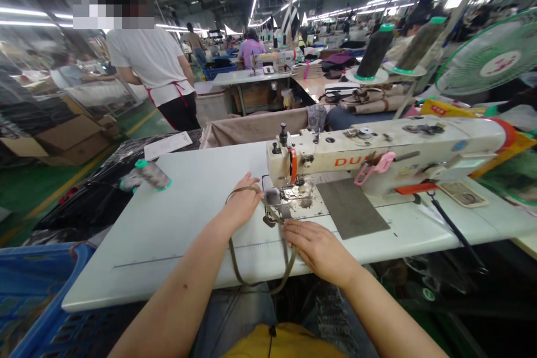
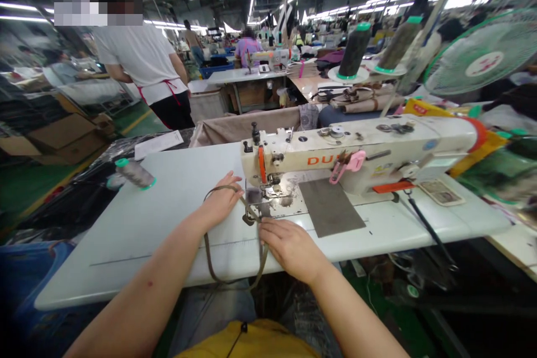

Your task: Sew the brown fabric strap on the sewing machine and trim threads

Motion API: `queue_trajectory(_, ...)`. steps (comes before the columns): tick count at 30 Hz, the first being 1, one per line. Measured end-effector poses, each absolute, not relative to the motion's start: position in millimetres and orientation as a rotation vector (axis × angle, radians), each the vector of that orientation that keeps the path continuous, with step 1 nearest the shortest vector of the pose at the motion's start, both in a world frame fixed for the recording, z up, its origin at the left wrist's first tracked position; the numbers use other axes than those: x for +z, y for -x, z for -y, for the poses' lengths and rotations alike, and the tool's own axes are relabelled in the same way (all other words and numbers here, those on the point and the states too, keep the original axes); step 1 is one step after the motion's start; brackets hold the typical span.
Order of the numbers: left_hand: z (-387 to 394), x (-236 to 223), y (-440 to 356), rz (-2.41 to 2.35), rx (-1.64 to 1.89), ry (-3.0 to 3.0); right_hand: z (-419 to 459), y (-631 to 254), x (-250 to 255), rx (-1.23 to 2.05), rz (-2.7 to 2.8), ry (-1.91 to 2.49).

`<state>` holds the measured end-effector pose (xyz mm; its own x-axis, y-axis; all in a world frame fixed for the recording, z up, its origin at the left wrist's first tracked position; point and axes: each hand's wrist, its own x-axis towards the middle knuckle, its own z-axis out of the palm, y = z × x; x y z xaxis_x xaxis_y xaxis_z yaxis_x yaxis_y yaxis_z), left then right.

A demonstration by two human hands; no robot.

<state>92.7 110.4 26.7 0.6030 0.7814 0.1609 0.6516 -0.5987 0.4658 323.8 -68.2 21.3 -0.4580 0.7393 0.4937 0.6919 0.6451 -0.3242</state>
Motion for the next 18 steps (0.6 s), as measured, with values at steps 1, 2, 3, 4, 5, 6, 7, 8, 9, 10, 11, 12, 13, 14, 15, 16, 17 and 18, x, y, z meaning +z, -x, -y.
queue_trajectory(1, -117.1, 29.2, -97.3, -1.132, 0.506, -2.454, 65.2, -324.4, 19.9, 0.096, 2.263, 1.120)
queue_trajectory(2, -123.9, 30.5, -102.2, -1.121, 0.509, -2.438, 61.9, -324.7, 18.2, 0.091, 2.268, 1.132)
queue_trajectory(3, -130.7, 30.9, -107.3, -1.115, 0.509, -2.426, 58.3, -325.0, 16.1, 0.084, 2.269, 1.143)
queue_trajectory(4, -137.1, 30.5, -112.4, -1.111, 0.505, -2.419, 54.6, -325.1, 13.6, 0.076, 2.269, 1.152)
queue_trajectory(5, -142.9, 29.5, -117.4, -1.104, 0.498, -2.413, 51.0, -325.2, 11.0, 0.067, 2.267, 1.160)
queue_trajectory(6, -148.0, 28.3, -122.1, -1.099, 0.490, -2.405, 47.6, -325.4, 8.2, 0.057, 2.262, 1.169)
queue_trajectory(7, -152.3, 27.0, -126.5, -1.096, 0.482, -2.397, 44.6, -325.6, 5.5, 0.048, 2.256, 1.182)
queue_trajectory(8, -156.0, 25.7, -130.4, -1.095, 0.473, -2.387, 42.2, -325.9, 3.1, 0.039, 2.248, 1.195)
queue_trajectory(9, -159.1, 24.7, -133.8, -1.093, 0.464, -2.376, 40.3, -326.2, 0.9, 0.031, 2.237, 1.212)
queue_trajectory(10, -161.7, 23.8, -136.8, -1.089, 0.454, -2.364, 39.2, -326.4, -0.9, 0.023, 2.222, 1.231)
queue_trajectory(11, -164.1, 23.2, -139.3, -1.082, 0.443, -2.353, 38.7, -326.6, -2.2, 0.015, 2.209, 1.248)
queue_trajectory(12, -166.4, 22.6, -141.3, -1.073, 0.432, -2.343, 38.6, -326.8, -3.2, 0.008, 2.197, 1.261)
queue_trajectory(13, -168.5, 22.0, -142.9, -1.061, 0.424, -2.334, 38.8, -326.8, -3.8, 0.004, 2.189, 1.272)
queue_trajectory(14, -170.5, 21.4, -144.0, -1.047, 0.416, -2.326, 39.2, -326.8, -4.1, 0.002, 2.184, 1.279)
queue_trajectory(15, -172.2, 20.7, -144.7, -1.032, 0.411, -2.318, 39.6, -326.7, -4.2, 0.003, 2.185, 1.283)
queue_trajectory(16, -173.6, 19.8, -144.9, -1.015, 0.406, -2.310, 39.9, -326.6, -4.2, 0.005, 2.189, 1.286)
queue_trajectory(17, -174.5, 18.7, -144.8, -0.999, 0.404, -2.301, 40.1, -326.4, -4.2, 0.008, 2.193, 1.291)
queue_trajectory(18, -174.9, 17.3, -144.3, -0.986, 0.404, -2.293, 40.1, -326.2, -4.2, 0.010, 2.196, 1.298)
